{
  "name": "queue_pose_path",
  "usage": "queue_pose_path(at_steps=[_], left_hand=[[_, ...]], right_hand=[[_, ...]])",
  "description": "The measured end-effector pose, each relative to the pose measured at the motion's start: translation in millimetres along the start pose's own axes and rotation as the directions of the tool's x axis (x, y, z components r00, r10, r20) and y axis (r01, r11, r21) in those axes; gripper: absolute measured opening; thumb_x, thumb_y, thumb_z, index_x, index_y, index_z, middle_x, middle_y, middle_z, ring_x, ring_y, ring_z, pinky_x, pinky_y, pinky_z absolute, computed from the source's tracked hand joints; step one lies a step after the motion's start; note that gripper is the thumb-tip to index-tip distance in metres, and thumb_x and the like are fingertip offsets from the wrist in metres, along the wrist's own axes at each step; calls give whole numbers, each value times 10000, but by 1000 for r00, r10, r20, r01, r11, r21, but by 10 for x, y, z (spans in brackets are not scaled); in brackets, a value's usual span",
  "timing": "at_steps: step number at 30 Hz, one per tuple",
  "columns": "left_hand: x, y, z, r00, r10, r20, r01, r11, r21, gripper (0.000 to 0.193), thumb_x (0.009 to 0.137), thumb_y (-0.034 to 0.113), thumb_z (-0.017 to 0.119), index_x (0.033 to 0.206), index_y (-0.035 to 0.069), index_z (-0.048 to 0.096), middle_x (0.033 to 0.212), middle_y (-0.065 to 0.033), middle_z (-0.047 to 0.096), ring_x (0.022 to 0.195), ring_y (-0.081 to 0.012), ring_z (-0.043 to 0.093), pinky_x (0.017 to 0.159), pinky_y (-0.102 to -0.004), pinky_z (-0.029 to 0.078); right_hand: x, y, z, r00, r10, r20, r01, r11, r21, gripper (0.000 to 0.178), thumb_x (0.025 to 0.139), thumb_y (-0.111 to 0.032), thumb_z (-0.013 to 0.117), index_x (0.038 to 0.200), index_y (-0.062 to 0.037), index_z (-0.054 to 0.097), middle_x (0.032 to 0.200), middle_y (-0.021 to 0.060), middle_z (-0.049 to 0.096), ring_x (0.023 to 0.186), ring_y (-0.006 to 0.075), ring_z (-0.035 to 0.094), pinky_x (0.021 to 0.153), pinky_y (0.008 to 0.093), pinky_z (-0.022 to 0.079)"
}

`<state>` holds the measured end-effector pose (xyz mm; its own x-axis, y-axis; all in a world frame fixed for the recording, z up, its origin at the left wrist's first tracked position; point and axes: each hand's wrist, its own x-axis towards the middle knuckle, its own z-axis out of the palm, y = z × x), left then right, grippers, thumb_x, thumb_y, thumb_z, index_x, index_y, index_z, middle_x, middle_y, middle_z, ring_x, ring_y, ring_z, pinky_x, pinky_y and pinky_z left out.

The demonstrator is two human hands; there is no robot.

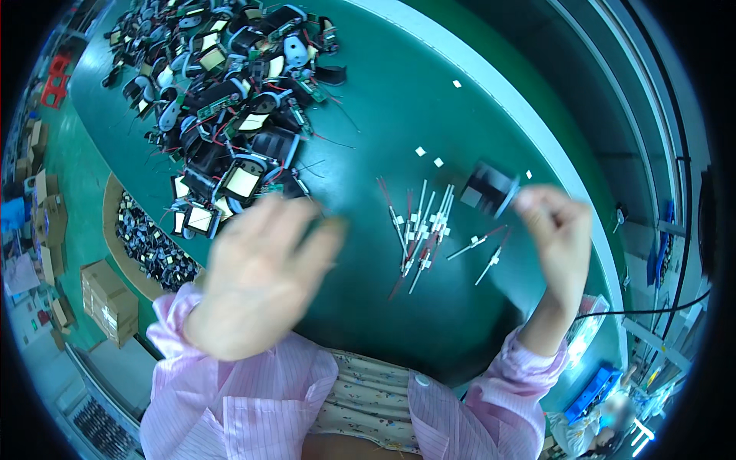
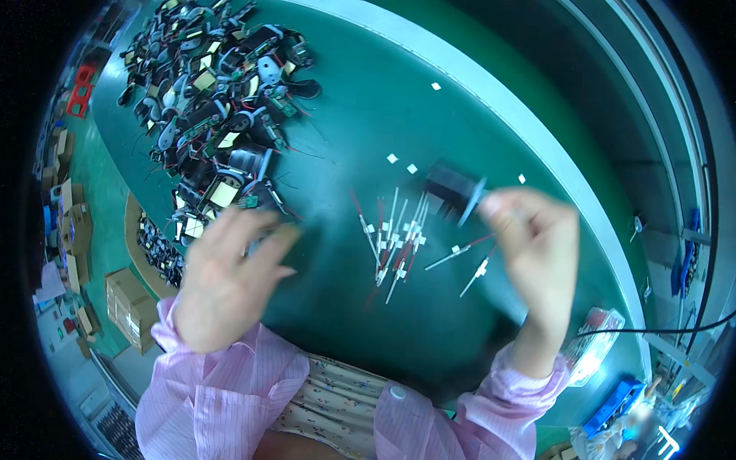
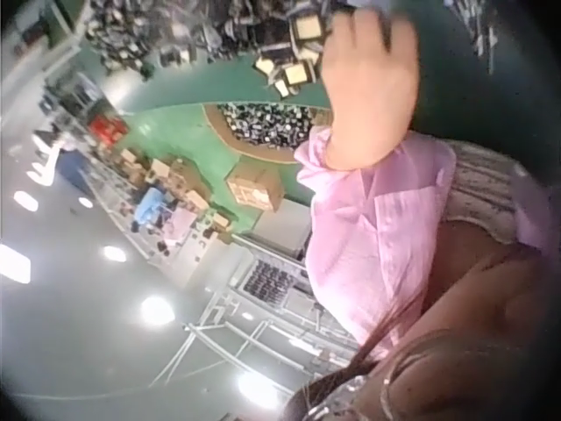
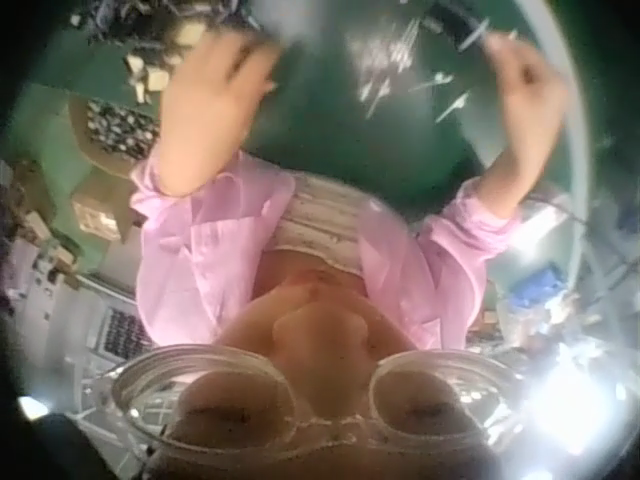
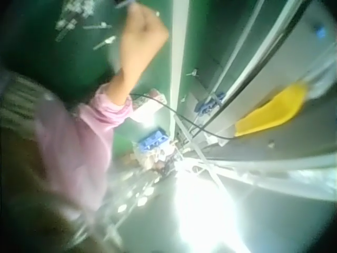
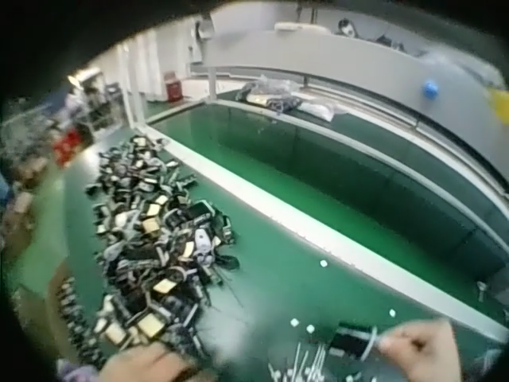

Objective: The person assembles electronic components, wires, circuit boards, and plastic housings at a factory workstation. The assembly is performed with a soldering iron.

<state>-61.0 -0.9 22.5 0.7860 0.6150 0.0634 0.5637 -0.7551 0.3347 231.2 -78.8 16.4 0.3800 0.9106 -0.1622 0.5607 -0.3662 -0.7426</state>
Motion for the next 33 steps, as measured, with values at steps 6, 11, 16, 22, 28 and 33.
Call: queue_pose_path(at_steps=[6,11,16,22,28,33], left_hand=[[-455,-271,34,986,-162,43,147,959,242,460,612,-1,681,1071,12,653,960,-138,582,872,-298,566,733,-403,499],[-441,-267,202,974,-218,57,219,976,-12,491,554,-47,690,1041,-5,647,894,-141,560,830,-306,554,712,-402,478],[-256,-176,275,993,35,114,-21,992,-124,381,573,-94,614,947,-23,632,809,-130,565,764,-301,540,670,-401,466],[131,60,159,995,47,82,65,290,-955,388,756,-220,430,1028,-48,646,898,-135,678,716,-164,667,632,-279,545],[616,176,320,993,-56,105,106,15,-994,202,759,-108,480,914,-57,599,925,-193,642,721,-205,640,561,-258,497],[553,377,357,989,55,137,126,168,-978,117,837,67,689,924,-1,647,811,-15,600,703,-62,551,511,-191,397]], right_hand=[[55,106,-64,827,-479,-296,123,666,-735,88,820,-30,625,890,14,654,811,150,635,708,335,629,642,401,490],[-489,171,67,970,-122,212,218,825,-522,220,718,39,615,912,-47,671,928,123,612,768,322,629,644,412,517],[-660,465,241,934,-288,210,355,699,-621,229,634,19,631,852,-23,577,858,97,496,821,257,587,573,368,517],[-541,328,110,924,-368,106,379,919,-110,250,673,130,639,883,5,587,881,123,608,699,196,642,564,285,533],[-490,13,262,967,-253,11,85,365,927,126,844,77,579,969,62,567,965,210,636,676,185,661,553,264,566],[-444,-51,482,973,-209,100,-80,100,992,97,898,12,580,990,37,561,952,238,625,666,211,664,524,265,562]])
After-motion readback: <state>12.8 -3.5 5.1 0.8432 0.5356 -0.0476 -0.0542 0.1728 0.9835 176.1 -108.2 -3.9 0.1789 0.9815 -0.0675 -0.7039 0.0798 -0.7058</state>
